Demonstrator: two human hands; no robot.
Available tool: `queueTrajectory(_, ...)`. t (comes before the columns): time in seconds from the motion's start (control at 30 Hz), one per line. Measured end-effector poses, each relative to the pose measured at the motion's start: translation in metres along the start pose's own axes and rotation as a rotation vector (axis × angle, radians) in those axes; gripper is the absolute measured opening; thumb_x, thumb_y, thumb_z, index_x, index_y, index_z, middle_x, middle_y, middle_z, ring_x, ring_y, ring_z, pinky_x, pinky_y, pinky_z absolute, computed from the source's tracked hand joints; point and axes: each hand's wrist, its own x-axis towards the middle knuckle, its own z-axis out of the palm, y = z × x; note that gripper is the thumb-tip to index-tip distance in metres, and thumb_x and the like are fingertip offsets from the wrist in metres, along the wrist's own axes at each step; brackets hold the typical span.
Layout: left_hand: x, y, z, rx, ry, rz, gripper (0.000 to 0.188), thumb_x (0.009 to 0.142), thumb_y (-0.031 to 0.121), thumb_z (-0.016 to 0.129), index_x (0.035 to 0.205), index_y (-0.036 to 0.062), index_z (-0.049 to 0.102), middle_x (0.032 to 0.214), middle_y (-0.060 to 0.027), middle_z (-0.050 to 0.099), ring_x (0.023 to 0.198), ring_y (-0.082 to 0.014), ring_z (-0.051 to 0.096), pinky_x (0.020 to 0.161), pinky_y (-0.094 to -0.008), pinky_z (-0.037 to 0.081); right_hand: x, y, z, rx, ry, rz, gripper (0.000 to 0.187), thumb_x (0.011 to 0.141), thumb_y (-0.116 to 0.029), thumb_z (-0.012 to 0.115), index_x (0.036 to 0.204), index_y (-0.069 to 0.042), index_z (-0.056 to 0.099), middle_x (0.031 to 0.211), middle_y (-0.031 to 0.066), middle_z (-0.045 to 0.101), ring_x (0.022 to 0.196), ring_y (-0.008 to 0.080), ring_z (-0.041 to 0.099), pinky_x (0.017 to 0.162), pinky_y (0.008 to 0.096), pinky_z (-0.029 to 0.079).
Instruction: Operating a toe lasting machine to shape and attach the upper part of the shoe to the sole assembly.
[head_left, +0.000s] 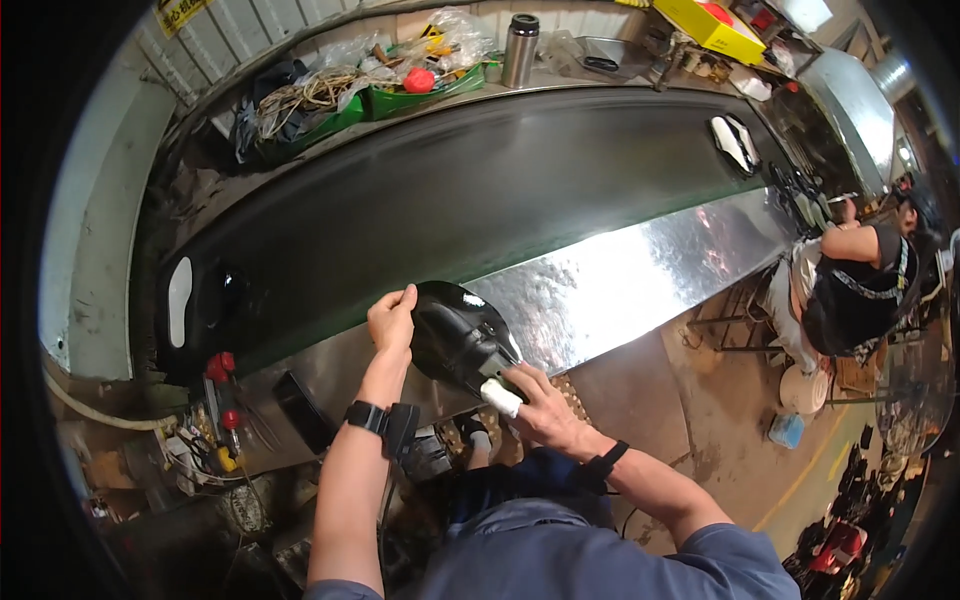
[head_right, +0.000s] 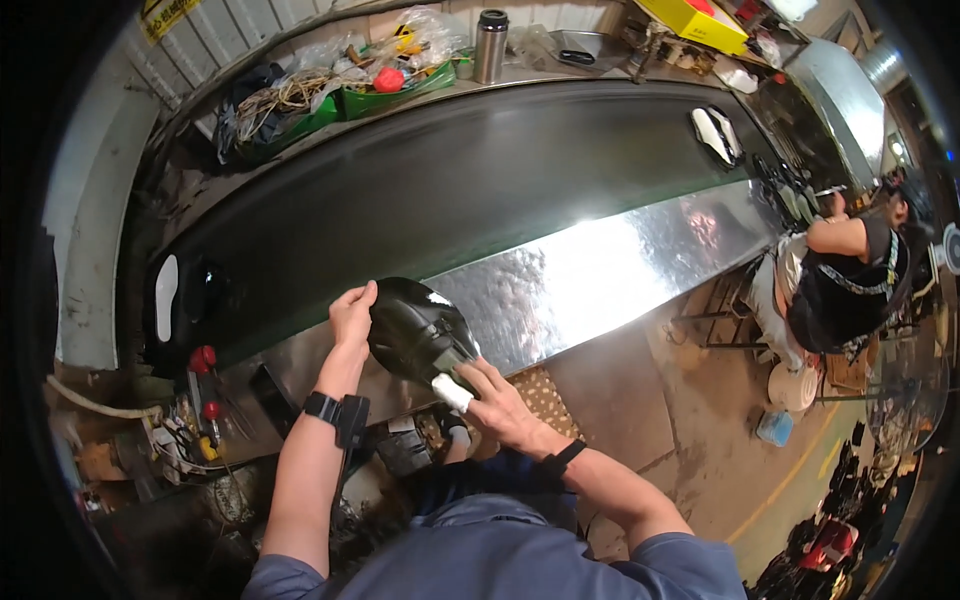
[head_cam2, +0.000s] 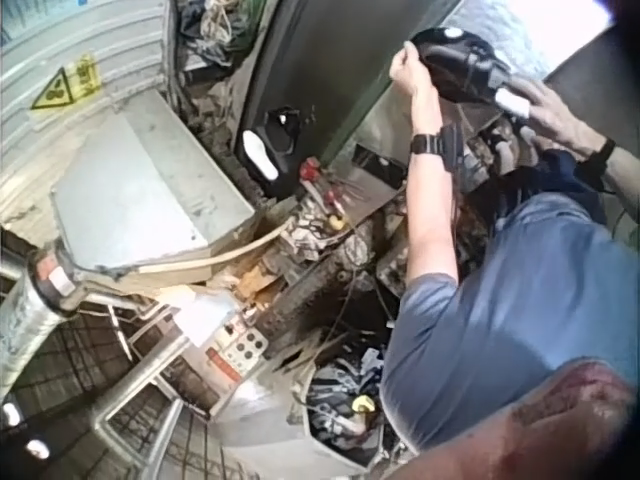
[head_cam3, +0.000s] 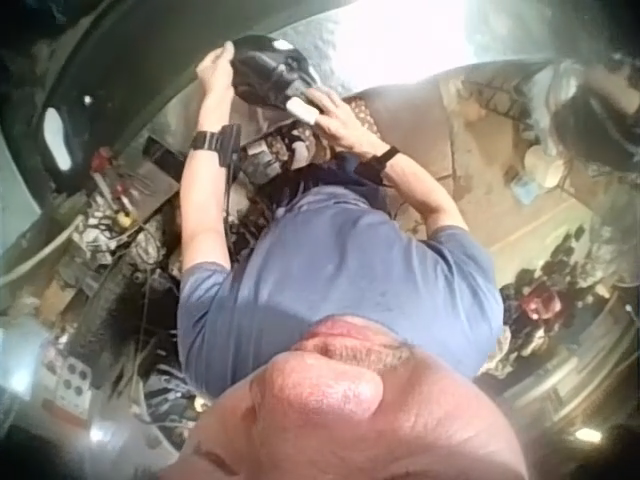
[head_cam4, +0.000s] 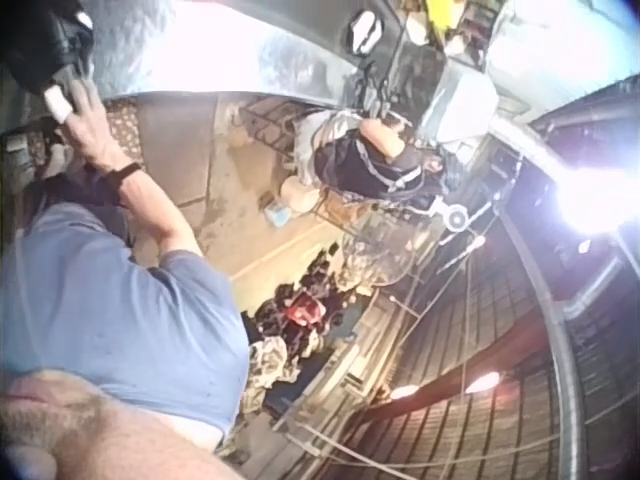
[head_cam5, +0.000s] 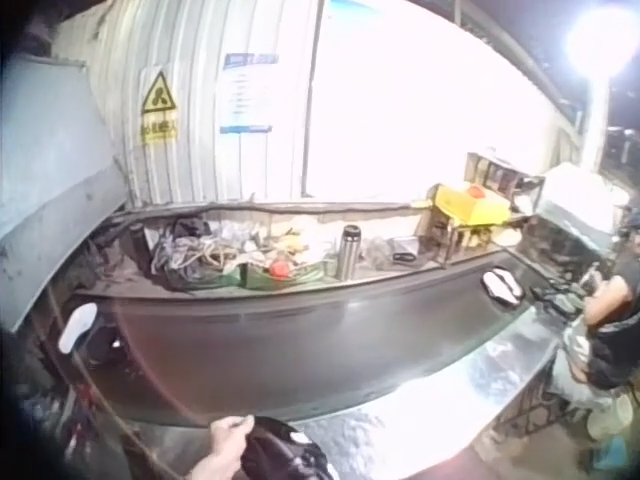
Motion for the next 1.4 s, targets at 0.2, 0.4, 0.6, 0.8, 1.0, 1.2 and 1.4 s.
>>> queueTrajectory(0.2,0.007,-0.007,0.019,0.431,0.369,0.397,0.032,0.092,0.032,0.074,0.100,0.0014,0.077,0.095,-0.0134,0.076,0.088,-0.0172,0.068,0.083,-0.0326,0.050,0.006,0.028,0.033,0.533,0.241,0.386,0.106,0.070,-0.015,0.094,0.152,0.005,0.030,0.162,0.0219,0.024,0.143,0.0269,0.039,0.118,0.0334,0.033)
queueTrajectory(0.4,-0.038,-0.034,0.011,0.018,0.157,-0.038,0.030,0.091,0.025,0.076,0.101,-0.0030,0.075,0.097,-0.0085,0.076,0.094,-0.0152,0.067,0.087,-0.0322,0.050,-0.044,0.038,-0.013,0.444,-0.074,0.352,0.102,0.073,-0.013,0.085,0.154,0.003,0.025,0.158,0.0253,0.033,0.147,0.0402,0.032,0.124,0.0509,0.019)
queueTrajectory(0.6,-0.074,-0.016,0.063,0.616,0.189,0.082,0.085,0.068,0.054,0.084,0.128,0.0013,0.055,0.127,-0.0228,0.060,0.119,-0.0385,0.058,0.101,-0.0476,0.047,-0.053,0.040,-0.013,0.332,-0.186,0.252,0.093,0.077,-0.014,0.081,0.153,0.001,0.029,0.159,0.0250,0.030,0.148,0.0404,0.029,0.125,0.0519,0.018)
queueTrajectory(0.8,-0.069,-0.024,0.066,0.538,0.299,0.144,0.052,0.073,0.040,0.080,0.103,0.0015,0.064,0.099,-0.0213,0.071,0.096,-0.0415,0.068,0.087,-0.0491,0.052,-0.052,0.061,-0.007,0.448,-0.199,0.234,0.097,0.075,-0.018,0.083,0.153,0.002,0.029,0.157,0.0270,0.031,0.148,0.0409,0.031,0.123,0.0498,0.021)
queueTrajectory(1.0,-0.081,-0.018,0.031,0.366,0.366,0.076,0.037,0.074,0.033,0.076,0.086,-0.0004,0.065,0.088,-0.0197,0.072,0.086,-0.0383,0.070,0.080,-0.0459,0.053,-0.034,0.048,-0.011,0.554,-0.229,0.195,0.102,0.077,-0.018,0.083,0.157,0.003,0.022,0.162,0.0258,0.024,0.152,0.0358,0.024,0.123,0.0442,0.018)
queueTrajectory(1.2,-0.145,0.017,-0.059,0.306,0.556,0.218,0.037,0.072,0.032,0.078,0.084,-0.0013,0.064,0.079,-0.0194,0.071,0.078,-0.0353,0.071,0.074,-0.0441,0.054,0.076,-0.005,-0.024,1.233,-0.536,0.883,0.097,0.098,-0.044,0.065,0.159,0.003,0.007,0.164,0.0199,0.024,0.152,0.0303,0.023,0.121,0.0382,0.025)
queueTrajectory(1.4,-0.260,0.005,-0.167,0.085,0.845,0.320,0.032,0.073,0.026,0.079,0.083,-0.0012,0.065,0.075,-0.0158,0.070,0.069,-0.0275,0.070,0.067,-0.0384,0.054,0.121,-0.136,0.005,1.144,-0.738,0.839,0.070,0.097,-0.031,0.069,0.151,0.002,0.039,0.137,0.0155,0.056,0.126,0.0202,0.052,0.105,0.0345,0.043)
